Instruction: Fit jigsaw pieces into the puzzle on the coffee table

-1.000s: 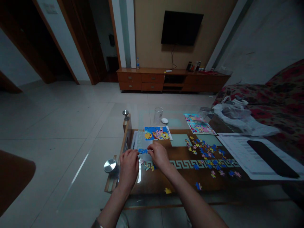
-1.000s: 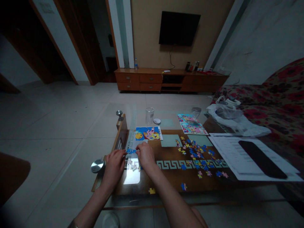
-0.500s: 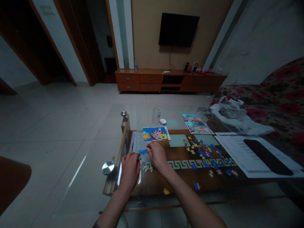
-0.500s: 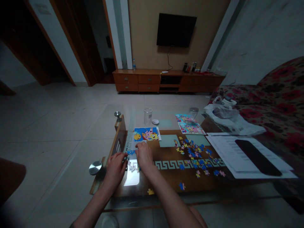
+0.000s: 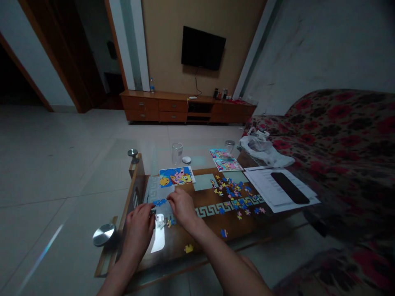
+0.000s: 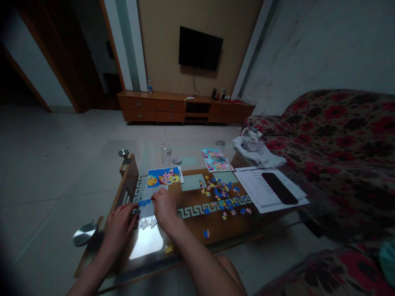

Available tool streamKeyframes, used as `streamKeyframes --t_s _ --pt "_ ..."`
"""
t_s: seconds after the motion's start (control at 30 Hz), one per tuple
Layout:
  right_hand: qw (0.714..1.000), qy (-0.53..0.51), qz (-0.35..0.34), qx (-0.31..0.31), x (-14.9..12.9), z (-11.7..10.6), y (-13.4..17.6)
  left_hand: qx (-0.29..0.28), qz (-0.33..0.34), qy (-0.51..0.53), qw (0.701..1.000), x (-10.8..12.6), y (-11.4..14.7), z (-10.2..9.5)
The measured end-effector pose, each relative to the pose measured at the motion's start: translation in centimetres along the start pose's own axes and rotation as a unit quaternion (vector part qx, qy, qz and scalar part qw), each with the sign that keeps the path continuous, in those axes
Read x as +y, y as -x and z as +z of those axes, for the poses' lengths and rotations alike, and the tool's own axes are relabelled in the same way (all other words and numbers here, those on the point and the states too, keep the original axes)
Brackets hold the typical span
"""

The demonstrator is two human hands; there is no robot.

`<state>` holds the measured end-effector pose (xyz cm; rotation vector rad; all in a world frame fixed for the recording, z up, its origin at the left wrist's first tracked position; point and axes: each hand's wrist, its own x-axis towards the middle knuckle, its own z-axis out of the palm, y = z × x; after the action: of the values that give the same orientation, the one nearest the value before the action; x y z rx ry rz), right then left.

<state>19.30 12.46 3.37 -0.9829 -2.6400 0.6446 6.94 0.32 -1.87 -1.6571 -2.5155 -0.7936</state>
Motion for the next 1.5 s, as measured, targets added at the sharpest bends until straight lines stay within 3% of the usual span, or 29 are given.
streamKeyframes --t_s 0.1,0.27,0.37,0.47,0.63,0.9,1.17,1.4,1.5 --pt "0.999 0.016 0.042 0.022 2.8 -3.0 1.5 0.006 -0.001 -0.001 1.000 0.0 -0.1 -0.5" --pt "0.991 0.040 0.127 0.016 10.0 -8.5 5.2 0.023 -0.035 -0.001 0.999 -0.6 -0.2 -1.5" --pt "0.990 0.025 0.141 -0.014 13.4 -9.8 7.7 0.030 -0.040 0.002 0.999 -1.0 0.0 -1.6" --pt "0.989 0.001 0.142 -0.036 15.1 -9.5 9.5 0.035 -0.040 0.003 0.999 -1.2 0.3 -1.6" --pt "0.990 0.033 0.132 -0.029 14.6 -8.3 9.9 0.035 -0.028 0.006 0.999 -1.1 0.4 -1.5" --pt "0.975 0.134 0.172 -0.046 13.3 -7.6 8.3 0.030 -0.034 0.018 0.999 -0.4 0.2 -1.7" --pt "0.991 0.016 0.126 -0.043 12.6 -5.1 4.9 0.010 -0.019 0.029 0.999 1.0 0.5 -1.7" --pt "0.999 -0.040 0.034 0.008 9.0 -1.5 0.4 -0.022 0.022 0.033 0.999 2.8 0.8 -0.7" --pt "0.999 -0.052 0.015 -0.003 7.4 -0.5 -0.9 -0.037 0.025 0.024 0.999 2.8 0.6 -0.4"
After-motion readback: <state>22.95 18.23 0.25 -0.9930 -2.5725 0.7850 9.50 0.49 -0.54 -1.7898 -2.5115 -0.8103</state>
